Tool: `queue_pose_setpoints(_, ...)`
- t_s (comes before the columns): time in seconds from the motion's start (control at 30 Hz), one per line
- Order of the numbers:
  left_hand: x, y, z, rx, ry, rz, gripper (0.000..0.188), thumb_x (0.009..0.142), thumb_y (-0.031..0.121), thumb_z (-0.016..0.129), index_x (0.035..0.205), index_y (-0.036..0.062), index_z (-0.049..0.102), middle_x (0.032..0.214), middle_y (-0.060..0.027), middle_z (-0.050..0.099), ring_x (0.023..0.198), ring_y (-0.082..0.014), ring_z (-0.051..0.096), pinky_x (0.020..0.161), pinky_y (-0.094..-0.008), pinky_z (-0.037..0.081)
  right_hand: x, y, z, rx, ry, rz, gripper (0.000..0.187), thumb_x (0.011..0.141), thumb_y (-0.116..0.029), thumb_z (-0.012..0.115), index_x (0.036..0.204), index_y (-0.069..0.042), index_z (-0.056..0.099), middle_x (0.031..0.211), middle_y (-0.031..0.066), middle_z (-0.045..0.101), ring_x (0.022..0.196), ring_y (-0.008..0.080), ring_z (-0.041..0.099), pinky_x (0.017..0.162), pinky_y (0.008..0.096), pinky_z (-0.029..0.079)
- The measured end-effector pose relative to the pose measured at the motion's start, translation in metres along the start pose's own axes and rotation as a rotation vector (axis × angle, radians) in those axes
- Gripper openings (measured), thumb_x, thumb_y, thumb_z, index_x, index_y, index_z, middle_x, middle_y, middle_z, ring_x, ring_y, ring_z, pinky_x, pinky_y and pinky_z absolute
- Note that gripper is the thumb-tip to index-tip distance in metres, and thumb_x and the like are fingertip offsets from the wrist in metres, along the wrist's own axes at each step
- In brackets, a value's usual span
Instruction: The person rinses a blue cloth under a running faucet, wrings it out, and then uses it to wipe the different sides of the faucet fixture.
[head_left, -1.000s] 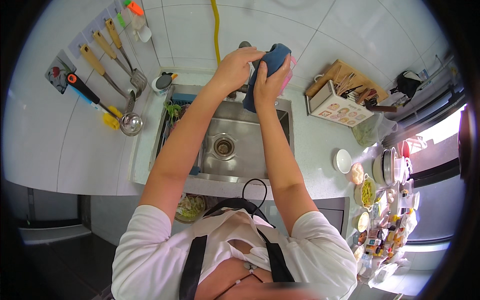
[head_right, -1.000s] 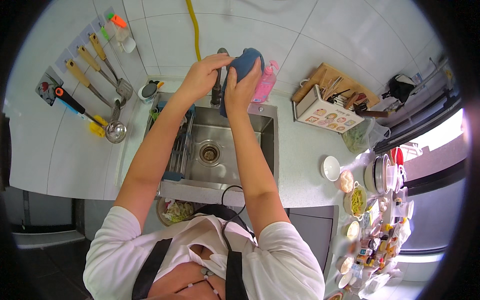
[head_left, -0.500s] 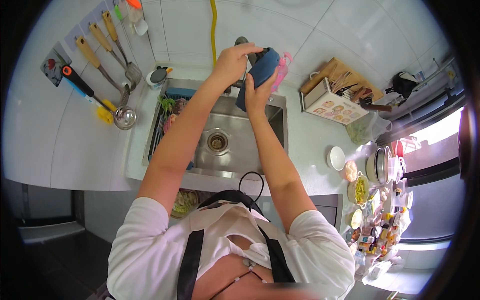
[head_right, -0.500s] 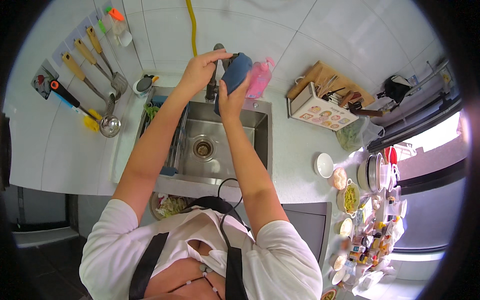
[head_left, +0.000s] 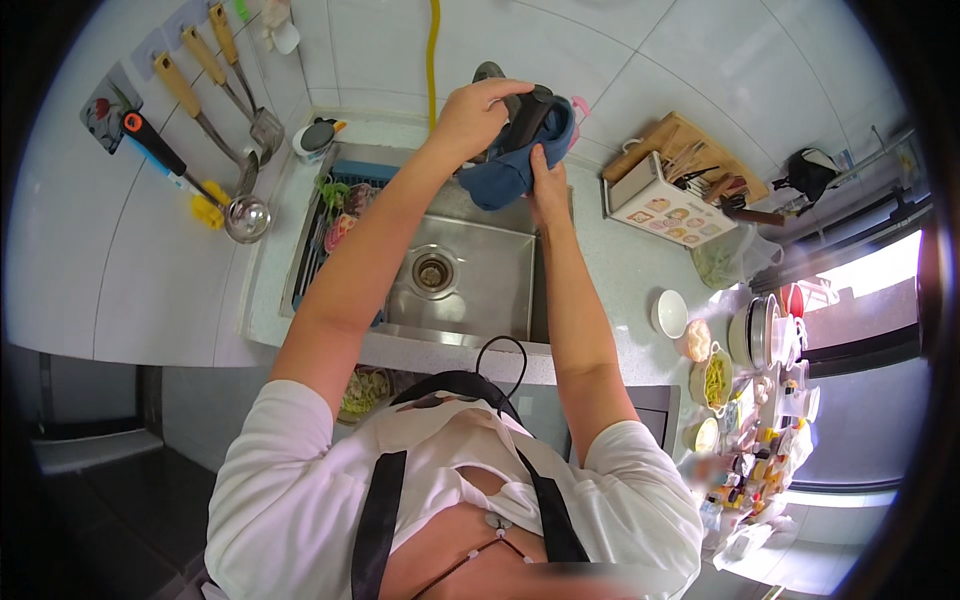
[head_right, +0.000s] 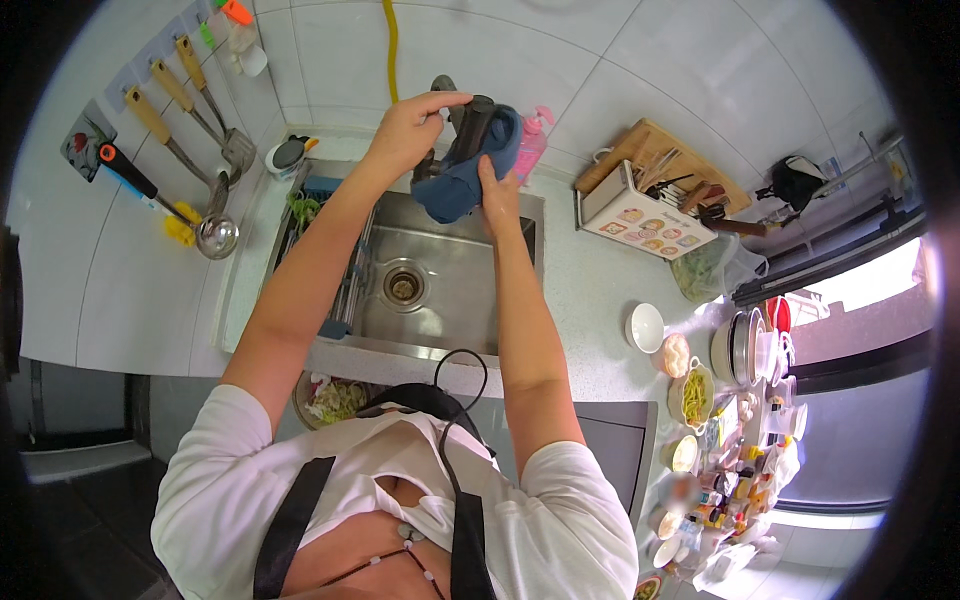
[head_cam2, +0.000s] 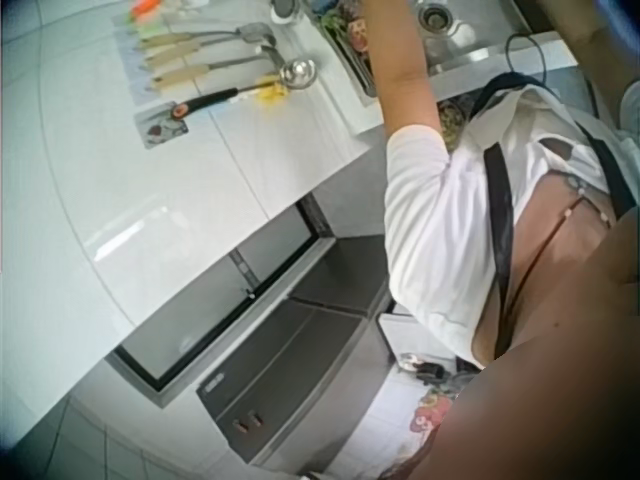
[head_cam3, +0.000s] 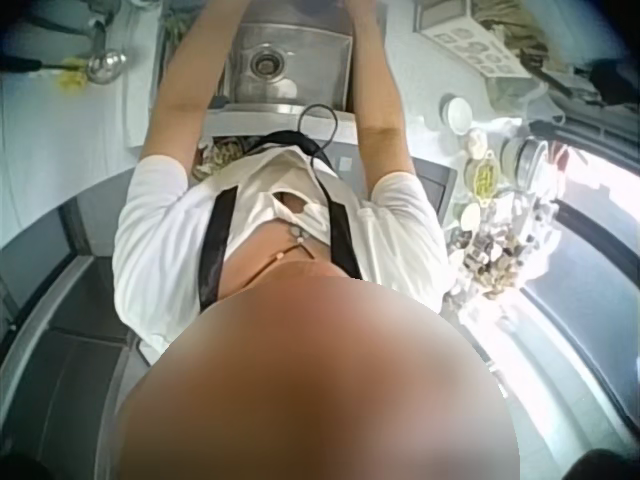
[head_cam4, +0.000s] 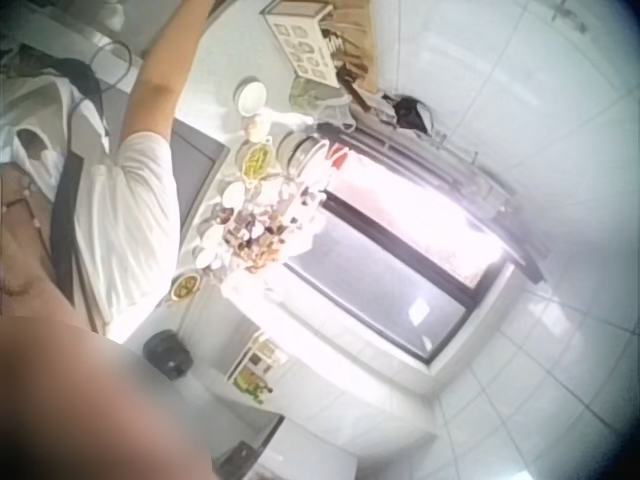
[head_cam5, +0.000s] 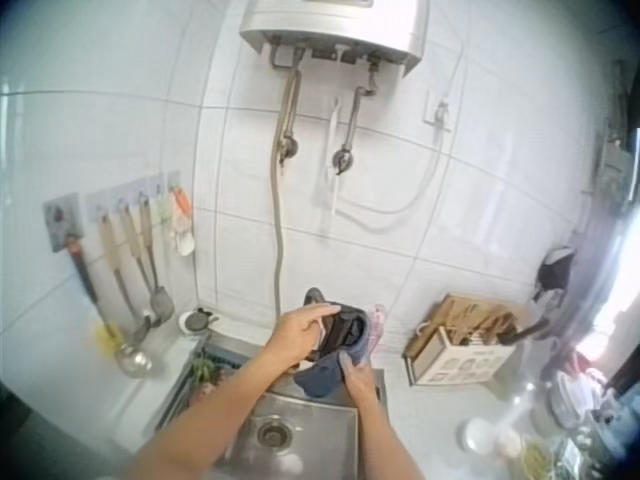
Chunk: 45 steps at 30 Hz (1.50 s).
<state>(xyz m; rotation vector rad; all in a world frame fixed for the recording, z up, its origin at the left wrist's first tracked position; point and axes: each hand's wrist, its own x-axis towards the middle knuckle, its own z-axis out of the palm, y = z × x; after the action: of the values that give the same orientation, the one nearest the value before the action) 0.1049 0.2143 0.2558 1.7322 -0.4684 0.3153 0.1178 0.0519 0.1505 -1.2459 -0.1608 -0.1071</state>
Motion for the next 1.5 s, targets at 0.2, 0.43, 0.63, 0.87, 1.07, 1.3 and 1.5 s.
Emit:
queue_pose_setpoints(0.2, -0.001, -0.006, -0.001, -0.037, 0.027, 0.159, 0.042, 0.073, -0.005, 0.038, 0.106, 0.0097, 0.06, 0.09, -0.0023, 0.061, 0.062, -0.004, 0.045, 0.054, -0.0181, 0.038, -0.028, 0.0, 0.017, 0.707, -0.111, 0.295, 0.054, 0.087, -0.049, 0.034, 0.119, -0.006, 0.04, 0.115, 0.0125, 0.05, 0.104, 0.0263, 0.05, 0.091, 0.0411, 0.039)
queue_pose_setpoints(0.43, 0.0, -0.008, 0.001, -0.001, 0.056, 0.209, 0.043, 0.073, -0.005, 0.038, 0.107, 0.0093, 0.059, 0.086, -0.0031, 0.06, 0.059, -0.0065, 0.044, 0.054, -0.0199, 0.037, -0.006, -0.014, 0.046, 0.92, 0.009, 0.366, 0.054, 0.089, -0.05, 0.022, 0.111, -0.007, 0.046, 0.107, 0.0115, 0.053, 0.101, 0.0283, 0.049, 0.089, 0.043, 0.038)
queue_pose_setpoints(0.63, -0.001, -0.001, -0.002, 0.014, -0.012, 0.107, 0.043, 0.072, -0.005, 0.037, 0.106, 0.0084, 0.059, 0.094, -0.0072, 0.061, 0.067, -0.0086, 0.05, 0.06, -0.02, 0.04, 0.029, 0.016, 0.035, 0.607, 0.164, 0.272, 0.047, 0.087, -0.045, 0.036, 0.111, -0.006, 0.048, 0.1, 0.0107, 0.055, 0.092, 0.0276, 0.053, 0.079, 0.0384, 0.044)
queue_pose_setpoints(0.87, 0.004, -0.008, 0.0, -0.039, -0.085, 0.074, 0.044, 0.073, -0.006, 0.036, 0.11, 0.0068, 0.056, 0.104, -0.0081, 0.059, 0.091, -0.0127, 0.053, 0.08, -0.0223, 0.039, 0.036, -0.005, -0.014, -0.711, 0.265, -0.004, 0.05, 0.084, -0.046, 0.047, 0.104, -0.001, 0.054, 0.093, 0.0066, 0.059, 0.081, 0.0157, 0.056, 0.071, 0.0291, 0.046)
queue_pose_setpoints(1.07, 0.003, -0.035, -0.001, -0.253, 0.056, 0.066, 0.043, 0.072, -0.008, 0.036, 0.11, 0.002, 0.053, 0.104, -0.0088, 0.058, 0.092, -0.0144, 0.055, 0.081, -0.0235, 0.041, 0.011, -0.108, 0.013, -0.069, 0.054, -0.068, 0.055, 0.085, -0.049, 0.043, 0.109, 0.0, 0.052, 0.097, 0.0074, 0.058, 0.083, 0.016, 0.057, 0.074, 0.0275, 0.046)
queue_pose_setpoints(1.3, 0.003, -0.057, 0.002, -0.394, 0.261, -0.062, 0.035, 0.074, -0.008, 0.038, 0.105, -0.0024, 0.054, 0.098, -0.0131, 0.059, 0.093, -0.0174, 0.056, 0.083, -0.0255, 0.042, 0.029, -0.133, 0.048, -1.087, -0.108, -0.398, 0.047, 0.081, -0.041, 0.053, 0.089, 0.005, 0.056, 0.074, 0.0119, 0.059, 0.072, 0.018, 0.055, 0.064, 0.0309, 0.042)
queue_pose_setpoints(1.5, -0.004, -0.046, -0.014, -0.327, 0.193, -0.112, 0.034, 0.077, -0.004, 0.041, 0.109, -0.0026, 0.052, 0.105, -0.0106, 0.056, 0.092, -0.0176, 0.056, 0.082, -0.0265, 0.042, 0.065, -0.12, 0.021, -0.91, 0.166, -0.095, 0.056, 0.083, -0.049, 0.045, 0.093, 0.004, 0.058, 0.083, 0.0114, 0.059, 0.077, 0.0161, 0.051, 0.07, 0.0272, 0.04)
